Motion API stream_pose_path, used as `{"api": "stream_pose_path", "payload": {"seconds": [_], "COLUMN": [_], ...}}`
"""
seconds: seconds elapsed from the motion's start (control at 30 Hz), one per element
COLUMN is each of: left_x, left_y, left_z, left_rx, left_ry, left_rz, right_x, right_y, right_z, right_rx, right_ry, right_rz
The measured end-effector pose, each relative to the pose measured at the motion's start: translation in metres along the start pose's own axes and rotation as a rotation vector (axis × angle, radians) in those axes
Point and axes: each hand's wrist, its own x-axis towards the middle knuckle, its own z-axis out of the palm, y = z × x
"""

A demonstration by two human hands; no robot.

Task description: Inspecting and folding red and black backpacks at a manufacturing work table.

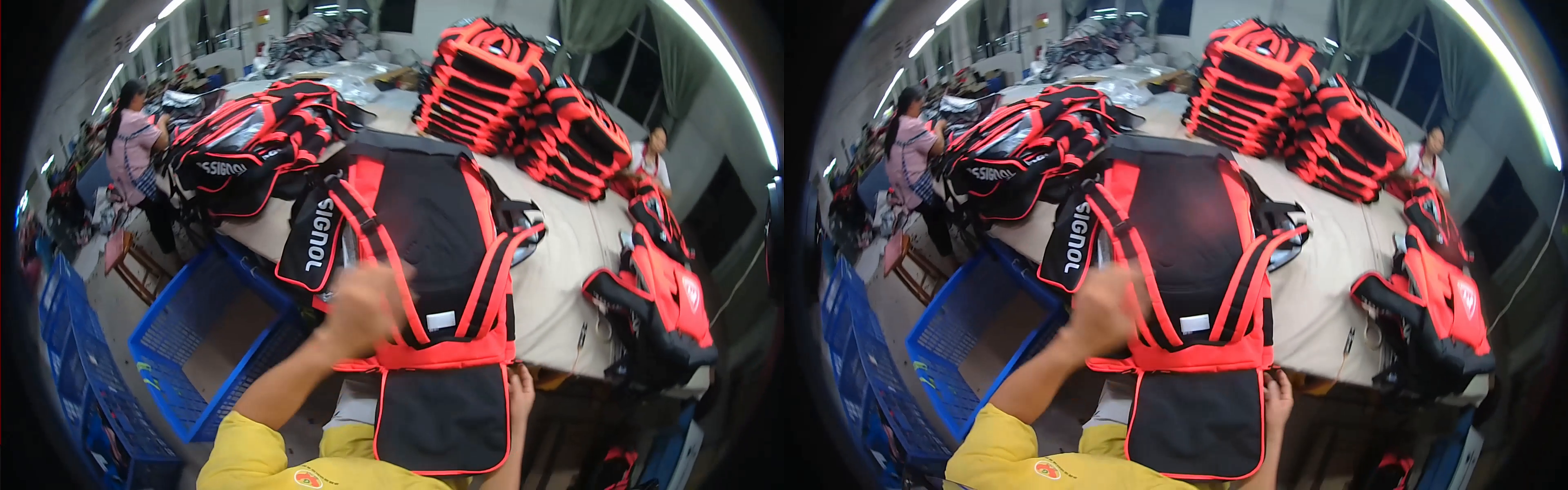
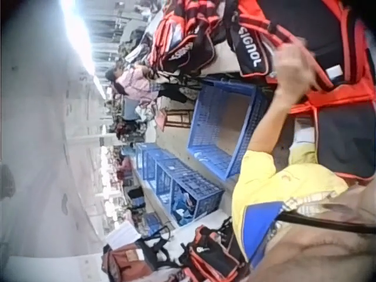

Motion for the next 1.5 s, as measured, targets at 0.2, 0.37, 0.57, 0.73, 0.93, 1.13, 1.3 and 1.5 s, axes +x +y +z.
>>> {"api": "stream_pose_path", "payload": {"seconds": [0.2,0.37,0.57,0.73,0.93,1.13,1.3,1.5], "left_x": [-0.055,-0.056,-0.076,-0.121,-0.145,-0.048,-0.008,0.012], "left_y": [-0.196,-0.244,-0.181,-0.166,0.001,0.15,0.17,-0.006], "left_z": [0.037,0.06,0.067,0.054,0.088,0.117,0.029,-0.097], "left_rx": [0.167,0.144,0.345,0.284,-0.072,-0.649,-0.595,0.577], "left_ry": [0.092,-0.116,-0.225,-0.173,-0.031,-0.603,0.086,0.541], "left_rz": [-0.825,-1.096,-0.908,-0.693,-0.554,0.1,0.377,-0.426], "right_x": [-0.084,-0.017,0.039,0.04,0.103,0.16,0.213,0.115], "right_y": [-0.048,-0.029,-0.028,-0.088,-0.348,-0.537,-0.493,-0.227], "right_z": [-0.011,0.039,0.098,0.119,0.188,0.289,0.3,0.284], "right_rx": [0.496,0.285,-0.022,-0.174,-0.866,-1.472,-1.134,-0.93], "right_ry": [-0.114,-0.427,-0.286,-0.124,-0.236,0.362,0.354,-0.415], "right_rz": [0.213,0.225,0.219,-0.146,-0.867,-1.535,-1.421,-0.73]}}
